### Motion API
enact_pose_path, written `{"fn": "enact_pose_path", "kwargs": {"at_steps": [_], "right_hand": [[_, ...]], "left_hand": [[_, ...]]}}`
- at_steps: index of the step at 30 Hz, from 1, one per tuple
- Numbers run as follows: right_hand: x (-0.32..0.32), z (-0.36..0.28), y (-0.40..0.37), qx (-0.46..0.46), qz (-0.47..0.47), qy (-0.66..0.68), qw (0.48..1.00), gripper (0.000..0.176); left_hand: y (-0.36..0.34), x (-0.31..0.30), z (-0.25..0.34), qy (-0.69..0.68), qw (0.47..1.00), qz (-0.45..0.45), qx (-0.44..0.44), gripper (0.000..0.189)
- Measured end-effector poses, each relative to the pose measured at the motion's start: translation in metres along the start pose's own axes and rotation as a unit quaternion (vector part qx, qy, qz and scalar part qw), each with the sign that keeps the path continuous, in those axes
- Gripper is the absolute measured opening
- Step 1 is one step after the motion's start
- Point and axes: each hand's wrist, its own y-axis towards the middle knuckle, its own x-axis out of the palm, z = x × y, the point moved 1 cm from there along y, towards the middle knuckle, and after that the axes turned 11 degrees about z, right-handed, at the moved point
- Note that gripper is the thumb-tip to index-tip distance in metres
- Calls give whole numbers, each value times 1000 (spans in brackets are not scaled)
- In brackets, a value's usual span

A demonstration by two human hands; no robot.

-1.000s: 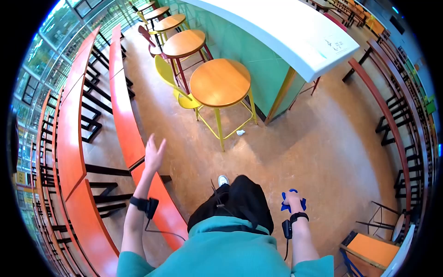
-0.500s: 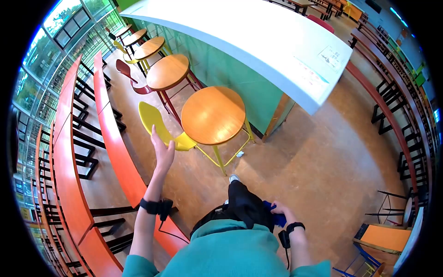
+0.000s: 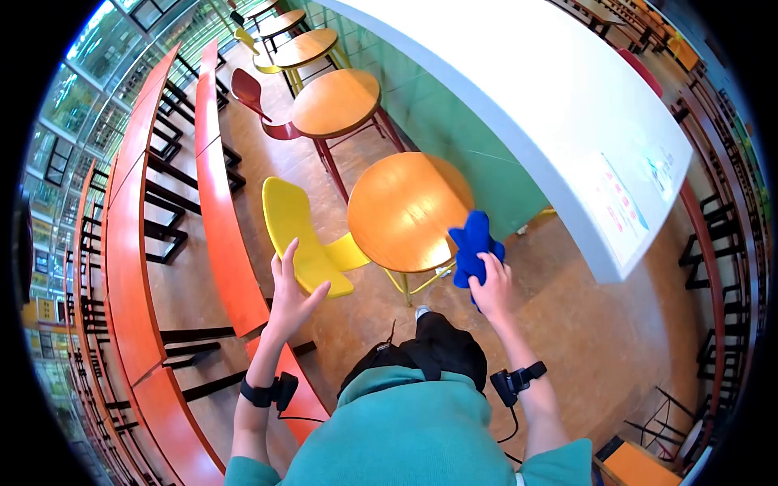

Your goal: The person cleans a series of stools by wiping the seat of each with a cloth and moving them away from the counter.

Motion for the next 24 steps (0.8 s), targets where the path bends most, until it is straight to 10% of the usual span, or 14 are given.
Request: {"fn": "enact_pose_path", "kwargs": {"at_steps": [9, 15, 24], "right_hand": [[114, -44, 59, -79, -280, -168, 942, 75], [147, -22, 54, -186, -109, -152, 965, 63], [174, -16, 92, -185, -91, -177, 962, 63]], "left_hand": [[50, -38, 10, 335, 928, 22, 161, 58], [94, -16, -24, 290, 931, -81, 208, 38], [94, -14, -38, 209, 944, -117, 226, 34]]}}
